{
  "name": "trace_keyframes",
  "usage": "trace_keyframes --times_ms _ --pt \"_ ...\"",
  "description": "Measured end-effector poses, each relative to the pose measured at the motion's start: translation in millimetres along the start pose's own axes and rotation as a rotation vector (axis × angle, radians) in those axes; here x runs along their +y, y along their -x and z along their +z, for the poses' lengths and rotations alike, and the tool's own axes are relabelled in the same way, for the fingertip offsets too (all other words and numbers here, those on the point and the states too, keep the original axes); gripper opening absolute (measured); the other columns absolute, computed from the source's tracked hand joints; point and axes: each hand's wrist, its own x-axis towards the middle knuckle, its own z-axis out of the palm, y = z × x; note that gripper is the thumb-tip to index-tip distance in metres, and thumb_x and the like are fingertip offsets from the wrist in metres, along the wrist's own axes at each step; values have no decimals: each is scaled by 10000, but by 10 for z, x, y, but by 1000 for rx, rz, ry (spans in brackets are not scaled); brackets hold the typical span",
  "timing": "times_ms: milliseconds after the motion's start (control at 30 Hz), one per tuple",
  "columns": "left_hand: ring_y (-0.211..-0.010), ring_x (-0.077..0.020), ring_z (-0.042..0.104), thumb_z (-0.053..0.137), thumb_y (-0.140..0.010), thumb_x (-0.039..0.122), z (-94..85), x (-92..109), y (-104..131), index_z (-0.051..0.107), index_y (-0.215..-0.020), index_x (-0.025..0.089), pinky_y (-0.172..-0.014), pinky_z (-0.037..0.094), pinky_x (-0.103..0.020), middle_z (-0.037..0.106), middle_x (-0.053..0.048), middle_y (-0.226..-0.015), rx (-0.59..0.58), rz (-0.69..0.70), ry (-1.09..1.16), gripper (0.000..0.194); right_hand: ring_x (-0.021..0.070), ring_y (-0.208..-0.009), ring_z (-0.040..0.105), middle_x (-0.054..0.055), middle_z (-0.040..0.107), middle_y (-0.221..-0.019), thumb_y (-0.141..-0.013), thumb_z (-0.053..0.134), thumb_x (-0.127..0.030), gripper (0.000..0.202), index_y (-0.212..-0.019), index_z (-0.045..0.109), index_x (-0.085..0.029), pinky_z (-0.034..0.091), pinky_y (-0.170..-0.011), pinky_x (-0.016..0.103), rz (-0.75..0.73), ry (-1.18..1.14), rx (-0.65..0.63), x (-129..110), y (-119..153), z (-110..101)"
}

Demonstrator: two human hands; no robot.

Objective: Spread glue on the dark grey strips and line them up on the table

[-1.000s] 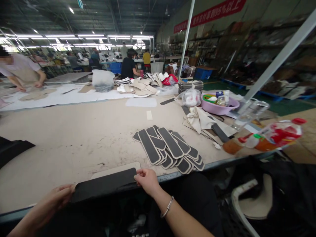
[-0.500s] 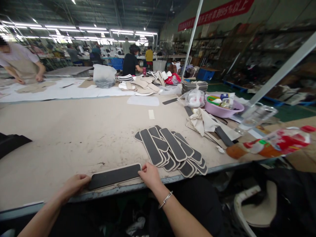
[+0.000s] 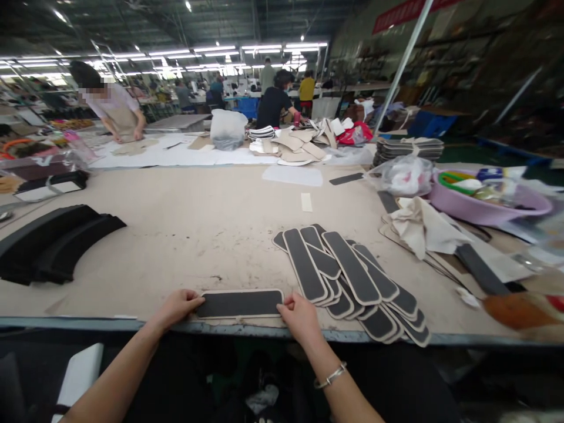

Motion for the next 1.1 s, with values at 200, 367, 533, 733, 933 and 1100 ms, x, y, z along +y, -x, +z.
trace_keyframes --times_ms 200,367,533,733,933,1100 --pt "-458 -124 521 433 -808 337 36 81 25 485 -553 191 -521 340 -226 518 18 -442 18 -9 -128 298 149 -538 614 -42 620 -526 -747 588 -243 99 -680 520 -218 410 -560 240 -7 14 5 -6 21 -9" --pt "-520 -156 568 383 -858 327 15 178 87 496 -613 195 -593 372 -252 578 -16 -498 26 29 -256 300 155 -536 611 -37 613 -526 -737 591 -230 82 -682 533 -215 409 -558 244 -29 8 35 15 5 20" --pt "-772 -213 622 361 -876 300 14 204 89 535 -715 177 -721 382 -286 670 -111 -742 81 80 -377 267 152 -548 605 -39 606 -528 -744 592 -230 86 -679 538 -217 411 -569 238 -37 17 65 15 5 36" --pt "-767 -220 624 341 -882 316 12 206 59 533 -732 181 -710 387 -289 664 -100 -718 66 98 -422 278 137 -543 594 -44 601 -534 -741 594 -209 81 -674 548 -211 403 -566 227 -28 24 79 -25 15 27" --pt "-631 -194 601 344 -872 326 21 157 21 484 -690 203 -652 363 -276 622 -42 -570 44 88 -387 260 128 -552 592 -38 619 -557 -747 602 -203 51 -708 569 -203 385 -545 216 -26 42 93 -23 -5 46" --pt "-586 -180 588 352 -876 343 22 134 16 427 -639 213 -653 353 -265 581 -10 -479 28 83 -339 280 128 -561 586 -35 621 -564 -759 595 -207 59 -707 568 -203 383 -559 216 -28 70 109 -30 -2 44"
